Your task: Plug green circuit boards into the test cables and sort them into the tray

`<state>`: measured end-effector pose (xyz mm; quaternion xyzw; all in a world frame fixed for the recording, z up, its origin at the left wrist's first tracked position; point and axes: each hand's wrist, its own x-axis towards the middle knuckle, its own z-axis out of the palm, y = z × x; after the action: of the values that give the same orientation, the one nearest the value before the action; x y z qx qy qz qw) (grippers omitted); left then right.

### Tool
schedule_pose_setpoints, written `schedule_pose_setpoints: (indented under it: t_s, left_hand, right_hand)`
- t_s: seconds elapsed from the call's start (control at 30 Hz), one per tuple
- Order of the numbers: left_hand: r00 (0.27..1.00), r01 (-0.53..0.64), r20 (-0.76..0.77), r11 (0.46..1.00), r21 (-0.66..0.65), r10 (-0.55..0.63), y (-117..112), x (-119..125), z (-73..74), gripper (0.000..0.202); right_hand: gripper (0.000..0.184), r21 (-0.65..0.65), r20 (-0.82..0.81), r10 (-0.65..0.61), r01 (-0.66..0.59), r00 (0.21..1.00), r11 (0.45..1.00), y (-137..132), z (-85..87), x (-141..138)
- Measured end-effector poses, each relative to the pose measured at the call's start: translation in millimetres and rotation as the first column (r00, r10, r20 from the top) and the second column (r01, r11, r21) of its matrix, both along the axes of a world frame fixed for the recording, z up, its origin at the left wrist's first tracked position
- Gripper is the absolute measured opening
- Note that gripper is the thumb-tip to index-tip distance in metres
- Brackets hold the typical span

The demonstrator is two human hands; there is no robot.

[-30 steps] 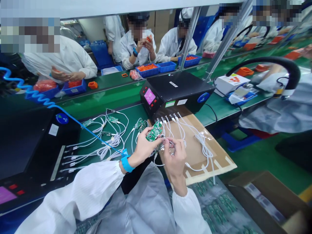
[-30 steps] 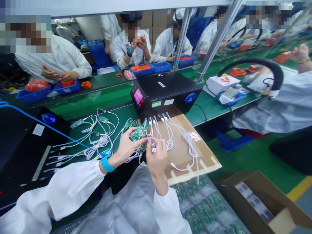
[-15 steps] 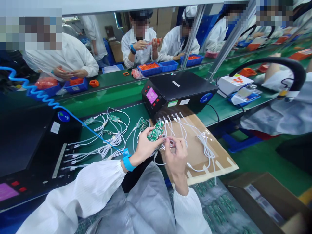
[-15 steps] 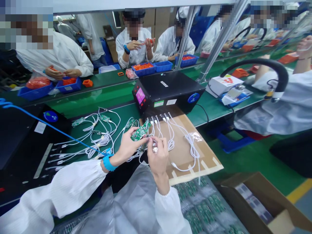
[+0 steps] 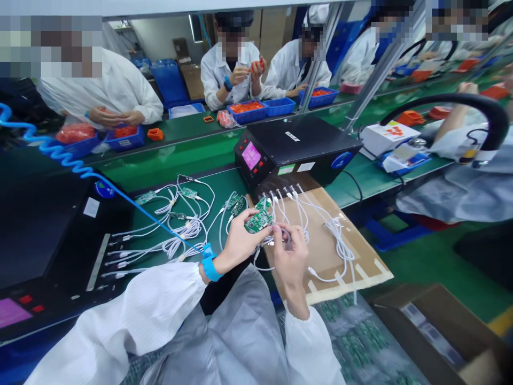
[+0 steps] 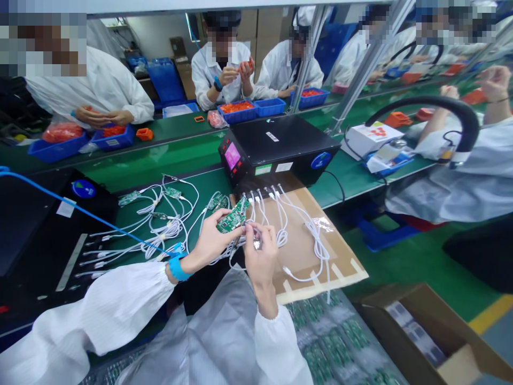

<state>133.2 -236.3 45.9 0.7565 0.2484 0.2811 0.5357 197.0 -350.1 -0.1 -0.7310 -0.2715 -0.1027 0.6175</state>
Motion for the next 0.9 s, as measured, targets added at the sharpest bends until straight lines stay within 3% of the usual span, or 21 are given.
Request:
schedule_pose_setpoints:
  t_s: [0.17, 0.47, 0.67, 0.9]
  left_hand:
    - [1.0, 0.004, 0.024, 1.0, 0.027, -0.004, 0, 0, -3.0, 0.033]
    - [0.999, -0.001, 0.039, 0.999, 0.036, 0.0, -4, -3, -5.1, 0.032]
    - [0.997, 0.04, 0.072, 0.998, -0.054, -0.037, -5, -5, -6.7, 0.03]
    - [0.995, 0.046, 0.095, 0.993, -0.112, -0.035, -6, -6, -9.1, 0.045]
  right_hand:
    - [0.018, 0.019, -0.011, -0.018, 0.018, 1.0, 1.0, 0, -3.5, -2]
    - [0.015, -0.019, 0.22, -0.114, 0.121, 0.969, 0.992, 4, -2.6, -6]
    - [0.02, -0.079, 0.297, -0.143, 0.174, 0.944, 0.982, -1, -10.1, -7]
    - [0.022, -0.008, 0.299, -0.282, 0.298, 0.912, 0.955, 2, -23.5, 2]
